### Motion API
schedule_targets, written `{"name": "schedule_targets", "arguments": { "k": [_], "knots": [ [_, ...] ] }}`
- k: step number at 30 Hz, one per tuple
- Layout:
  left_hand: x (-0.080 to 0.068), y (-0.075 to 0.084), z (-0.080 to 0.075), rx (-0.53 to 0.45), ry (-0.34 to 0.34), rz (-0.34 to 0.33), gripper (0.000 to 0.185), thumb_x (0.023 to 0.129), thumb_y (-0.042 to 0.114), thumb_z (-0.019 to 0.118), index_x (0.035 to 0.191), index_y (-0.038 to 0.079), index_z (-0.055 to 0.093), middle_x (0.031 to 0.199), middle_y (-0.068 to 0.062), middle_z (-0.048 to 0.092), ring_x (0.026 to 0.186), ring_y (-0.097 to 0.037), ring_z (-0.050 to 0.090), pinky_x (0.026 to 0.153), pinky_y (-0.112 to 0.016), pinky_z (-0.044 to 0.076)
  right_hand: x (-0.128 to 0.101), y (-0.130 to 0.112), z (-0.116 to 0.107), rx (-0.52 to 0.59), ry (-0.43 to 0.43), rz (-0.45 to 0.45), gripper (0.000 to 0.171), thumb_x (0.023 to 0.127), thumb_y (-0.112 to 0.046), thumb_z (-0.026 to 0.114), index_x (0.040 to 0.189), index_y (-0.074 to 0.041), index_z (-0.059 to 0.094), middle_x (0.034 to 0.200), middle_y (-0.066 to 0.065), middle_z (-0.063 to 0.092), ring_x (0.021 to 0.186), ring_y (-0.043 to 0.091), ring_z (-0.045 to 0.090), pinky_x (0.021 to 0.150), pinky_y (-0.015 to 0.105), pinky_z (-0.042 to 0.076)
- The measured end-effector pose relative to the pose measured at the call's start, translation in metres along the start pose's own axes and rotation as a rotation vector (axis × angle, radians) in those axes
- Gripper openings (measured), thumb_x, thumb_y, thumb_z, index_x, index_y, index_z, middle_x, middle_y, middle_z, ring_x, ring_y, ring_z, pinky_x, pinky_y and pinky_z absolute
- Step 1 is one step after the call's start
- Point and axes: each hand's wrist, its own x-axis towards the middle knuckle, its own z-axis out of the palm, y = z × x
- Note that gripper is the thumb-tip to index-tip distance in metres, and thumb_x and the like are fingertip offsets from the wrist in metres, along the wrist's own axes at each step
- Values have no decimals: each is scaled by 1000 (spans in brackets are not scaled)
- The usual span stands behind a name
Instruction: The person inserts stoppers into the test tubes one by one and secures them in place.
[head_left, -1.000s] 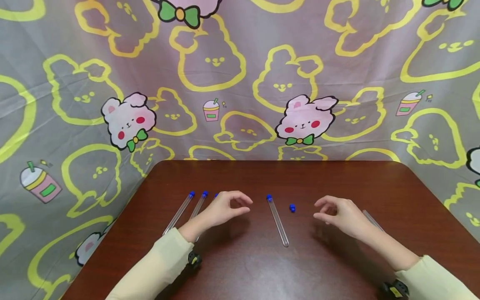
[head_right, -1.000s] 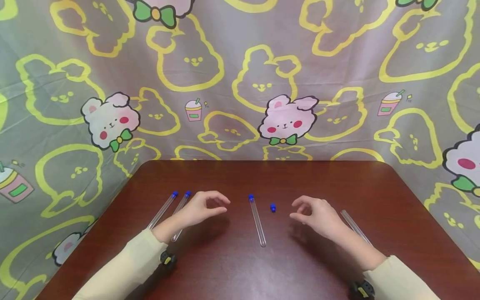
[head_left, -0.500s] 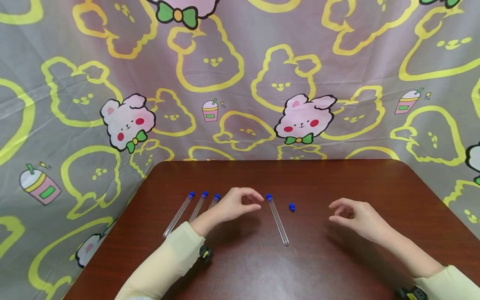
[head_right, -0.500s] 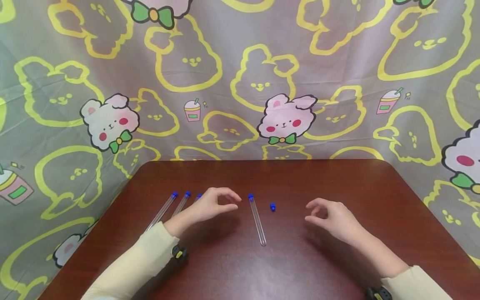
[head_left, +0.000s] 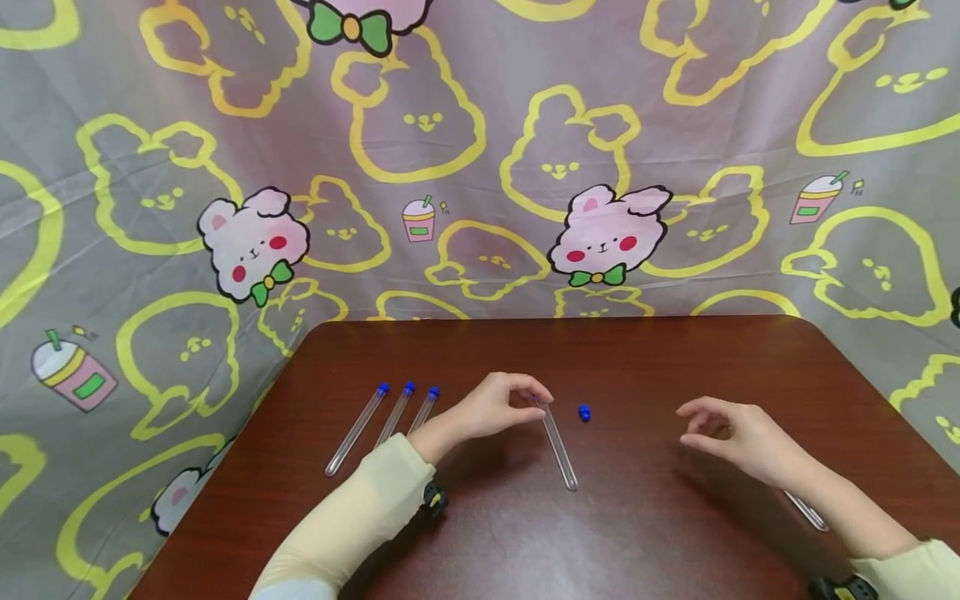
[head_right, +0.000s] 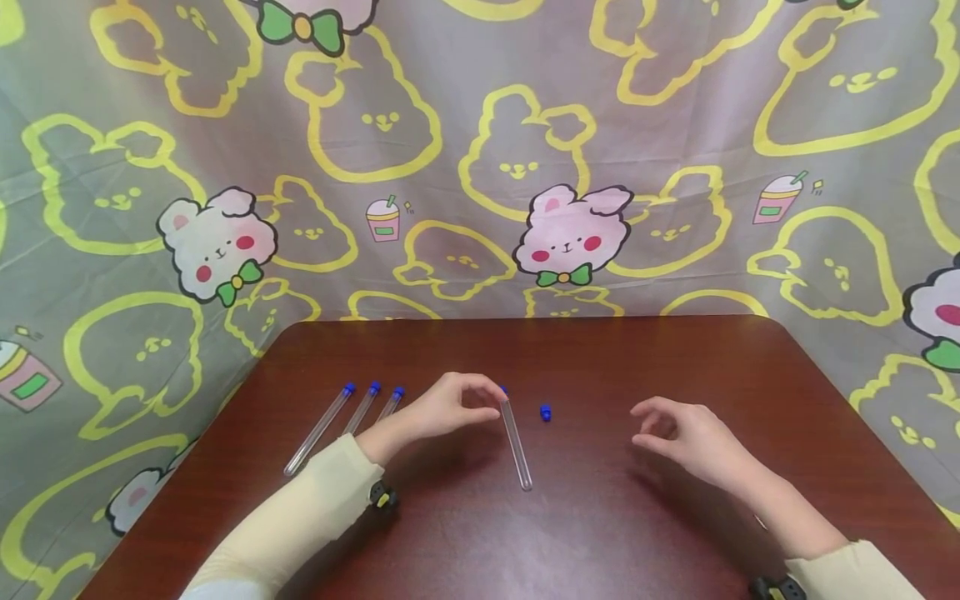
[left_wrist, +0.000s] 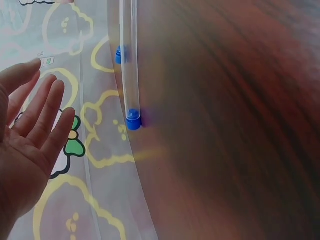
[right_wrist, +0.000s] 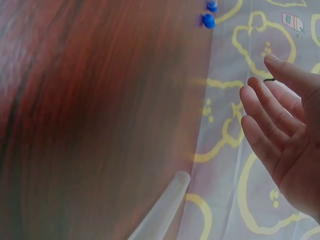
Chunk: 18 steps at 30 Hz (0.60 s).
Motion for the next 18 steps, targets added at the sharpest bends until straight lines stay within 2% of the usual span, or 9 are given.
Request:
{"name": "schedule_targets", "arguments": {
  "k": [4, 9, 14, 18],
  "knots": [
    [8, -1, 1, 17, -19, 8, 21, 85, 3, 74, 106, 3, 70, 101, -9, 70, 90, -13, 63, 80, -31, 53, -1, 3, -4, -33, 22, -33, 32, 77, -8, 81, 104, -14, 66, 78, -20, 60, 67, 0, 55, 57, 23, 45],
    [16, -3, 1, 11, -41, -2, 21, 87, 5, 73, 107, 2, 70, 104, -12, 70, 92, -17, 63, 81, -41, 52, -2, 6, -5, -68, 46, -60, 34, 75, -6, 82, 103, -15, 66, 77, -21, 59, 66, -1, 54, 57, 21, 44],
    [27, -7, 6, 33, -53, -2, 24, 86, 3, 73, 109, -1, 69, 105, -13, 70, 93, -14, 63, 83, -45, 50, -7, 10, -7, -81, 38, -18, 32, 77, -7, 81, 104, -14, 66, 77, -20, 59, 65, -1, 54, 55, 22, 44],
    [38, -11, 13, 50, -71, 0, 24, 85, 1, 73, 109, 0, 69, 106, -14, 70, 96, -16, 64, 87, -42, 50, -12, 12, -10, -76, 45, 24, 31, 78, -9, 81, 105, -14, 67, 78, -18, 60, 67, 1, 56, 57, 21, 44]
  ]
}}
